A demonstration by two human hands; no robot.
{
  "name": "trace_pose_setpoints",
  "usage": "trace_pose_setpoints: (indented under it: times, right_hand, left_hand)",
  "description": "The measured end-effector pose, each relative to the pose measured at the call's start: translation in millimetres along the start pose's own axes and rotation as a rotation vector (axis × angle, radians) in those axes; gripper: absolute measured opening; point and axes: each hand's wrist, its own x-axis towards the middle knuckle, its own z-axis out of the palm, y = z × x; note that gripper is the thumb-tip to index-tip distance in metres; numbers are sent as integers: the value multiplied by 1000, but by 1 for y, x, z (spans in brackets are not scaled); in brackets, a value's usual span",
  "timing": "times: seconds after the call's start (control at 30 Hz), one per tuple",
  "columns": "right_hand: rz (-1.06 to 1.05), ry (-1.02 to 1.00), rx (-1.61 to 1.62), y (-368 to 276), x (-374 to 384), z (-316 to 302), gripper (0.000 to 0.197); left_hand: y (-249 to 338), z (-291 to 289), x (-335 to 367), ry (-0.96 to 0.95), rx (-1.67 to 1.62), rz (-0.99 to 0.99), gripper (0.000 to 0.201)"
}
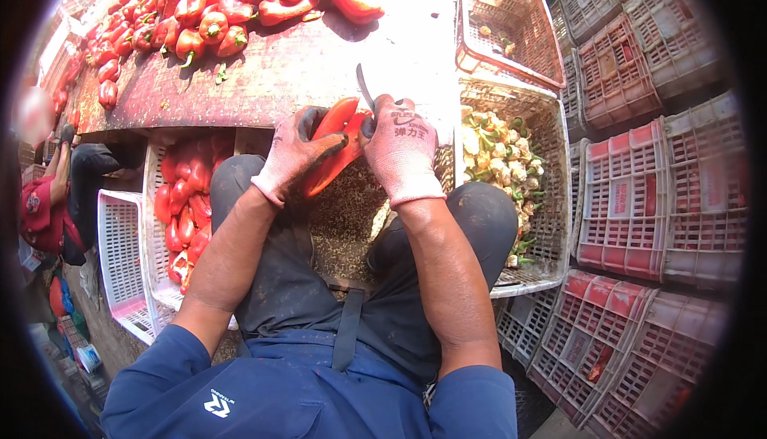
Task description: The person uses a knife to remove the stems and cores from red peppers by hand before placing the peppers into a plastic crate.
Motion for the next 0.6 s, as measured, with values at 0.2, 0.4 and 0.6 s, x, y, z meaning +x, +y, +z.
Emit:
trace_pose_setpoints:
  times: [0.2, 0.4, 0.6]
  right_hand:
    - [-20, -37, 66, 3, 1, 1, 25]
    - [83, 80, 233, 18, 9, 0, 22]
    - [55, -27, 459, 18, 6, -13, 31]
  left_hand:
    - [2, -9, 3, -83, -311, -135, 29]
    - [21, -15, -4, -132, -440, -218, 27]
    - [12, -21, -1, -254, -332, -163, 34]
